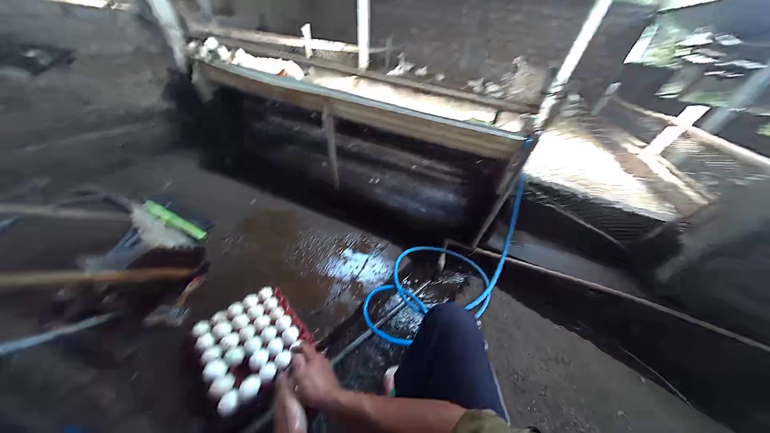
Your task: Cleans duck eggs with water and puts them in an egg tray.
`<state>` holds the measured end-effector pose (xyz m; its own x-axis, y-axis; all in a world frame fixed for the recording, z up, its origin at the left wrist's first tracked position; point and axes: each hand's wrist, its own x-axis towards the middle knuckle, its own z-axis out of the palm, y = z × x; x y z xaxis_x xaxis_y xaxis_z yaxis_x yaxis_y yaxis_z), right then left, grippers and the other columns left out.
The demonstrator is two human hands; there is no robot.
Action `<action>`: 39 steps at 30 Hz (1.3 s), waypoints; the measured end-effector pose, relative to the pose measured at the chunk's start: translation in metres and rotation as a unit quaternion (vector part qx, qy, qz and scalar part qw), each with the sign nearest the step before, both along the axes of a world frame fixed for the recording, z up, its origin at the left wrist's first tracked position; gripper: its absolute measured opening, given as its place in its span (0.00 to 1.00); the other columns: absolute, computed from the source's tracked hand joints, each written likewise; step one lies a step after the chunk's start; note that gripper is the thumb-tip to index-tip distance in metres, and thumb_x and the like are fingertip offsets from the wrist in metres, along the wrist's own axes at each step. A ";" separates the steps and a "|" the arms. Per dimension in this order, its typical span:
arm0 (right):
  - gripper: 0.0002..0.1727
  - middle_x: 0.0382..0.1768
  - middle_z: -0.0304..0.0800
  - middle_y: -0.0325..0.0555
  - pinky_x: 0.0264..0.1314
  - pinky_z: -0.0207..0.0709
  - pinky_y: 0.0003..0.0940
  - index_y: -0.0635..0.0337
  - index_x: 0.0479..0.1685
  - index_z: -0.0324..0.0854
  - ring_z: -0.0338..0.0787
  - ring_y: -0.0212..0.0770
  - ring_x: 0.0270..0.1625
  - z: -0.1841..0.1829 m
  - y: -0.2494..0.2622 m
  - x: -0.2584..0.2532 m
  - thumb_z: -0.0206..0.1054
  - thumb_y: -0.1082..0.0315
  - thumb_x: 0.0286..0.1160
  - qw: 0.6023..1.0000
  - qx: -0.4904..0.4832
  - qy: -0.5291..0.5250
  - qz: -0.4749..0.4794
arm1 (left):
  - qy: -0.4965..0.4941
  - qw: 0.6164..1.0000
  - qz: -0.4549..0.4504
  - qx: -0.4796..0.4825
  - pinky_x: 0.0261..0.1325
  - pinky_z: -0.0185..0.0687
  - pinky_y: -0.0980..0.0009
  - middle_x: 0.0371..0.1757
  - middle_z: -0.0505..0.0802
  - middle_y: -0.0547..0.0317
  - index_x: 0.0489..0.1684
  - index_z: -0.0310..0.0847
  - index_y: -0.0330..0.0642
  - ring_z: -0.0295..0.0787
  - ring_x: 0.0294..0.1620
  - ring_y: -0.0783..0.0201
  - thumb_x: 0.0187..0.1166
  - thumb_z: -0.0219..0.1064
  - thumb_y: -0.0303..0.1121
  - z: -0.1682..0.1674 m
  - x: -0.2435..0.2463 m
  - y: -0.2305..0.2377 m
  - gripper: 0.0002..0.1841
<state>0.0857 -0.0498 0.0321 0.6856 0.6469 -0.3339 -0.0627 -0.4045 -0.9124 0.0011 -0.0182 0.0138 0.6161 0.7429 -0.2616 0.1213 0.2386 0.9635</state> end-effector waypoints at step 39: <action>0.23 0.66 0.86 0.59 0.72 0.77 0.51 0.64 0.74 0.78 0.85 0.49 0.69 -0.004 0.001 0.001 0.52 0.64 0.87 0.998 0.029 0.027 -0.041 | 0.038 0.999 0.035 0.009 0.77 0.72 0.59 0.72 0.83 0.36 0.75 0.72 0.26 0.79 0.73 0.55 0.95 0.33 0.37 0.000 0.010 -0.006 0.28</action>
